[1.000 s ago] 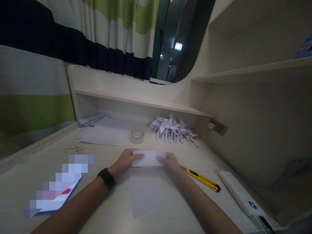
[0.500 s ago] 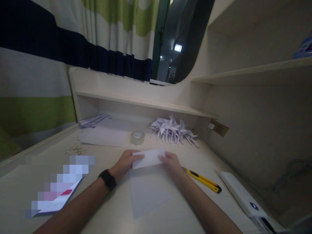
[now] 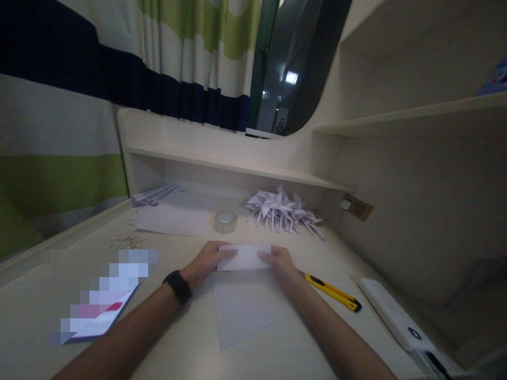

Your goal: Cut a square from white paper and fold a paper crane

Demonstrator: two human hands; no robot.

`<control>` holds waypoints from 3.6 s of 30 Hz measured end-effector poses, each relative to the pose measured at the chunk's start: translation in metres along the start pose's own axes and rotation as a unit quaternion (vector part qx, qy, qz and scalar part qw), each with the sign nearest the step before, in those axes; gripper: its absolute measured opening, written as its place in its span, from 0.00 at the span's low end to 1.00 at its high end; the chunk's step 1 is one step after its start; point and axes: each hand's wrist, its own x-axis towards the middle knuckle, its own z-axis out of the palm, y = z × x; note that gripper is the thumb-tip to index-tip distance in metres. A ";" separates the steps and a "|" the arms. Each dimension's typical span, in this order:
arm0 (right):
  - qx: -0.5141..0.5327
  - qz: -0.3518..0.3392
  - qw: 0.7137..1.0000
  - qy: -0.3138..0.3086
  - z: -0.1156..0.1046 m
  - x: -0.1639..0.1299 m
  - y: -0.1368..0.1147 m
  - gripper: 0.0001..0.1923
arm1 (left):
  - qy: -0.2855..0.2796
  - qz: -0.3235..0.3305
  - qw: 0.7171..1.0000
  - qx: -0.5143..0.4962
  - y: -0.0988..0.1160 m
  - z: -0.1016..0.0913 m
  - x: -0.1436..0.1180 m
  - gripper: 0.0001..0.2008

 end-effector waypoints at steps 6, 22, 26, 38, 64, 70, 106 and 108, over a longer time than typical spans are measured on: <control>0.002 0.002 1.000 -0.009 0.003 -0.002 -0.002 0.16 | 0.068 -0.030 0.997 -0.021 0.007 0.000 -0.002 0.18; -0.003 -0.016 1.000 0.012 0.001 0.002 0.001 0.16 | 0.060 -0.030 0.998 0.005 0.004 -0.001 0.000 0.18; -0.009 -0.018 1.000 0.022 0.002 0.002 0.000 0.17 | 0.046 -0.001 0.999 0.024 0.007 0.002 -0.001 0.16; 0.001 -0.027 0.999 0.023 0.003 0.000 -0.004 0.16 | 0.018 0.027 0.999 0.018 0.003 0.004 -0.001 0.19; 0.005 -0.019 1.000 0.017 0.006 -0.003 -0.011 0.18 | 0.011 0.019 0.999 0.027 0.004 0.003 0.000 0.22; -0.008 -0.021 1.000 -0.012 0.001 -0.003 -0.015 0.18 | -0.047 0.004 0.998 0.043 0.010 -0.007 0.000 0.17; -0.122 -0.033 0.990 -0.060 -0.001 -0.006 -0.021 0.09 | -0.069 0.019 0.994 0.077 0.009 -0.003 -0.002 0.18; -0.142 -0.040 0.987 -0.065 -0.002 -0.007 -0.021 0.09 | -0.067 0.038 0.990 0.117 0.007 -0.003 -0.002 0.19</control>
